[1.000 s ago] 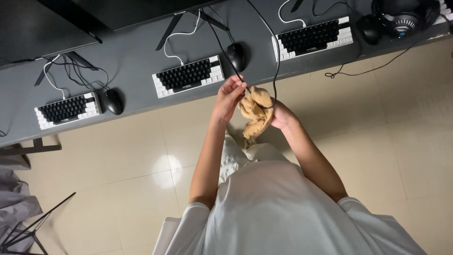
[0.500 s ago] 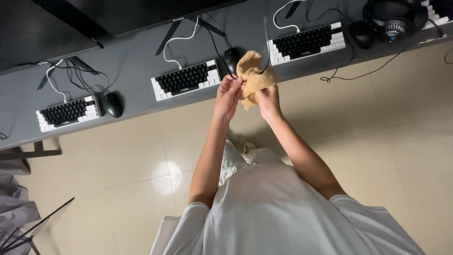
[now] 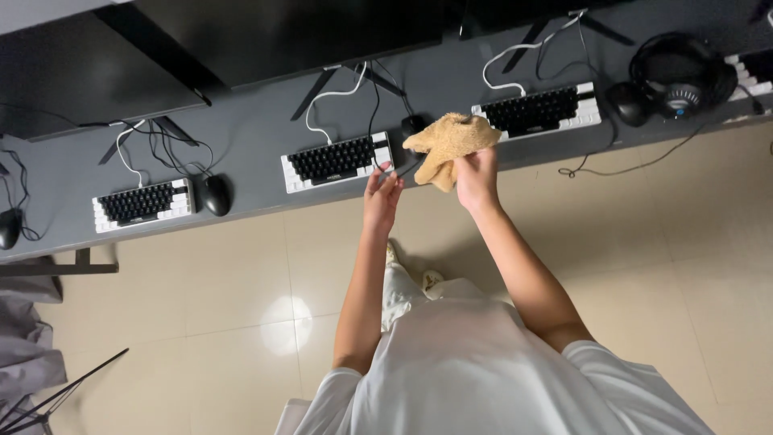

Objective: Cleaning a computer mouse, keyboard, and headphones with a soft cloth.

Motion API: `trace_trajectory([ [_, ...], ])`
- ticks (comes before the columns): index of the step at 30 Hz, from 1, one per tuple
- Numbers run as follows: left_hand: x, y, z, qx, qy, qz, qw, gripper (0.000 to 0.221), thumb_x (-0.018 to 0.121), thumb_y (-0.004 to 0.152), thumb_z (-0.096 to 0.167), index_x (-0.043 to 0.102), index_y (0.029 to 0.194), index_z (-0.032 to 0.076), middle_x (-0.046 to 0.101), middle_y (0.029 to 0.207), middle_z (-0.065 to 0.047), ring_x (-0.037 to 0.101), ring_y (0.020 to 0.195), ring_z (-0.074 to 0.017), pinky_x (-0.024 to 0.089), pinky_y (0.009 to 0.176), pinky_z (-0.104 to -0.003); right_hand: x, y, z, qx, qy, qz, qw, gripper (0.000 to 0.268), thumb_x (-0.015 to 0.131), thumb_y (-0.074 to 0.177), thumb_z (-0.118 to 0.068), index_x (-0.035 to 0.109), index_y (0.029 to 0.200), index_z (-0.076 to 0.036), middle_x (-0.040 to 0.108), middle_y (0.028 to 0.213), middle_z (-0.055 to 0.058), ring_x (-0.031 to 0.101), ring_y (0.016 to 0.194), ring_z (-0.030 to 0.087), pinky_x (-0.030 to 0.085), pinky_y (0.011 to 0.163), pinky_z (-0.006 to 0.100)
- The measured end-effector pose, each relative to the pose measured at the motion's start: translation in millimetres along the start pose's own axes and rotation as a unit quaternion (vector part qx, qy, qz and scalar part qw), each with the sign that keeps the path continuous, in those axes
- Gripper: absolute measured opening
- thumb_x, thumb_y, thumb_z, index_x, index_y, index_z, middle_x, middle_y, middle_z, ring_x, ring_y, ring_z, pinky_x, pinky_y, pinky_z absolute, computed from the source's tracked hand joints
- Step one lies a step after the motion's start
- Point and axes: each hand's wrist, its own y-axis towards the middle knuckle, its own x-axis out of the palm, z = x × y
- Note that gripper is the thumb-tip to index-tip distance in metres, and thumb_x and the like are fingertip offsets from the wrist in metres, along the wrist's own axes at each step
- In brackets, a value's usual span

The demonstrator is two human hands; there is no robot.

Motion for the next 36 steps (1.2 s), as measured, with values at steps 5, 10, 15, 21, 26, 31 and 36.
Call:
trace_trajectory([
  [5, -38, 47, -28, 0.048, 0.138, 0.038, 0.988, 0.046, 0.061, 0.097, -0.001, 0.045, 0.14, 0.003, 0.065, 0.102, -0.011, 0.064, 0.09, -0.0212, 0.057, 0.082, -0.033, 25, 5, -40, -0.021, -0.102, -0.09, 0.99, 0.014, 0.064, 0.099, 0.005, 0.066, 0.112, 0.003, 0.073, 0.109, 0.007, 0.071, 0.101, 0.013, 0.058, 0.089, 0.029],
  [10, 67, -15, 34, 0.508, 0.67, 0.07, 0.538, 0.077, 0.084, 0.078, 0.015, 0.042, 0.137, -0.013, 0.057, 0.125, -0.038, 0.062, 0.108, -0.0426, 0.051, 0.092, -0.038, 34, 12, -67, -0.068, -0.22, -0.158, 0.96, 0.013, 0.07, 0.096, 0.0, 0.067, 0.108, 0.003, 0.075, 0.101, 0.007, 0.072, 0.095, 0.011, 0.057, 0.083, 0.028],
  [15, 179, -93, 107, 0.236, 0.407, -0.162, 0.868, 0.034, 0.063, 0.099, 0.003, 0.058, 0.132, -0.001, 0.072, 0.11, -0.014, 0.07, 0.106, -0.0186, 0.057, 0.098, -0.031, 37, 16, -73, -0.047, -0.21, -0.143, 0.966, 0.019, 0.069, 0.096, -0.002, 0.067, 0.115, 0.002, 0.074, 0.107, 0.006, 0.071, 0.1, 0.012, 0.056, 0.086, 0.028],
  [21, 204, -103, 126, 0.434, 0.442, -0.164, 0.768, 0.028, 0.072, 0.091, 0.005, 0.06, 0.116, -0.001, 0.06, 0.118, -0.015, 0.065, 0.107, -0.0217, 0.056, 0.093, -0.03, 31, 26, -70, 0.016, -0.058, -0.175, 0.983, 0.019, 0.067, 0.098, -0.002, 0.066, 0.117, 0.001, 0.072, 0.113, 0.004, 0.068, 0.105, 0.011, 0.055, 0.094, 0.028],
  [26, 180, -93, 105, 0.335, 0.456, -0.145, 0.812, 0.015, 0.058, 0.104, 0.011, 0.058, 0.096, -0.001, 0.054, 0.084, -0.007, 0.052, 0.081, -0.0177, 0.048, 0.076, -0.03, 35, 34, -70, 0.043, -0.025, -0.173, 0.984, 0.023, 0.063, 0.096, -0.002, 0.063, 0.119, 0.001, 0.07, 0.116, 0.005, 0.067, 0.108, 0.011, 0.053, 0.097, 0.028],
  [31, 178, -97, 105, 0.43, 0.4, -0.174, 0.79, 0.025, 0.047, 0.109, 0.008, 0.051, 0.087, -0.002, 0.046, 0.081, -0.009, 0.045, 0.083, -0.0216, 0.042, 0.079, -0.033, 51, 60, -61, 0.061, 0.0, -0.183, 0.981, 0.021, 0.058, 0.104, -0.004, 0.065, 0.12, 0.007, 0.071, 0.116, 0.012, 0.067, 0.106, 0.016, 0.054, 0.094, 0.033],
  [36, 149, -99, 115, 0.373, 0.442, -0.218, 0.786, 0.031, 0.053, 0.108, 0.012, 0.044, 0.081, -0.002, 0.037, 0.08, -0.008, 0.04, 0.078, -0.0225, 0.038, 0.073, -0.035, 93, 89, -85, 0.036, 0.03, -0.208, 0.977, 0.022, 0.056, 0.101, -0.003, 0.06, 0.122, 0.002, 0.069, 0.12, 0.008, 0.068, 0.11, 0.014, 0.056, 0.096, 0.03],
])
